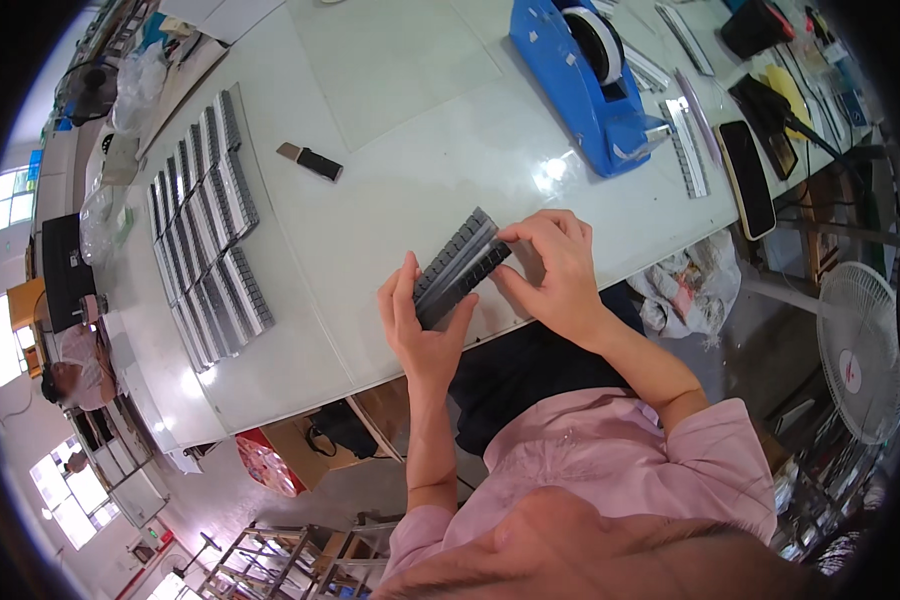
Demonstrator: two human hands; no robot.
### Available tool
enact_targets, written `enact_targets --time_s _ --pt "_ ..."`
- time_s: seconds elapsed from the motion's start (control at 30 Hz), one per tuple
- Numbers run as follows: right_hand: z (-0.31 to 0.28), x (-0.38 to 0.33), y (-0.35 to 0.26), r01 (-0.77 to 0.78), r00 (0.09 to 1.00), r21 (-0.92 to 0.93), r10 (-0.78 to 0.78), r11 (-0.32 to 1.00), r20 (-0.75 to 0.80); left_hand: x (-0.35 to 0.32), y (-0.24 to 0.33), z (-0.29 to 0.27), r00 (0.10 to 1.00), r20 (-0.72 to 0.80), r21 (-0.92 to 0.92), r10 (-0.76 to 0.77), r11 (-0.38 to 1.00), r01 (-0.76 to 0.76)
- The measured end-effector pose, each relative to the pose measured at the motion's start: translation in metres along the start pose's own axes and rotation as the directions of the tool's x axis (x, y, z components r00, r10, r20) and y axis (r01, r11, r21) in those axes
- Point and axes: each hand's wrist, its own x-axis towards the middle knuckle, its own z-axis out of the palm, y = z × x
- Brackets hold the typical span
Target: Assembling electronic components by placing them into a tray and securing them with tape.
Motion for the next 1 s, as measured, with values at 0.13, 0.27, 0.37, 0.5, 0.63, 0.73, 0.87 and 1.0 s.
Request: enact_targets --time_s 0.13,0.27,0.37,0.5,0.63,0.73,0.87,1.0 --pt "-0.002 0.001 0.001 -0.052 0.998 0.026 0.05 0.998 0.045 -0.002 -0.003 0.0 1.0 0.006 0.001 -0.001 1.0 0.001" --pt "-0.007 0.002 0.0 -0.099 0.987 0.036 0.094 0.994 0.128 -0.004 0.0 -0.002 0.999 0.027 0.027 0.028 0.999 -0.028" --pt "-0.009 0.002 -0.001 -0.112 0.984 0.017 0.108 0.994 0.142 -0.008 -0.001 0.002 1.0 -0.002 -0.02 0.025 0.999 -0.025" --pt "-0.01 0.004 -0.002 -0.11 0.982 0.034 0.104 0.993 0.157 -0.01 -0.001 0.002 1.0 0.015 0.038 0.023 0.999 -0.023" --pt "-0.008 0.004 0.002 -0.059 0.984 0.011 0.057 0.998 0.17 -0.01 0.001 0.001 0.999 0.023 0.023 0.026 0.999 -0.027" --pt "-0.007 0.004 0.002 -0.031 0.985 0.0 0.03 1.0 0.171 -0.011 0.0 0.001 0.999 0.025 0.022 0.022 1.0 -0.023" --pt "-0.008 0.005 0.0 -0.039 0.985 -0.01 0.04 0.999 0.166 -0.01 0.001 0.0 0.999 0.038 0.037 0.023 0.999 -0.025" --pt "-0.008 0.005 -0.001 -0.039 0.988 -0.011 0.04 0.999 0.151 -0.01 0.002 0.0 0.999 0.042 0.036 0.022 0.999 -0.023"
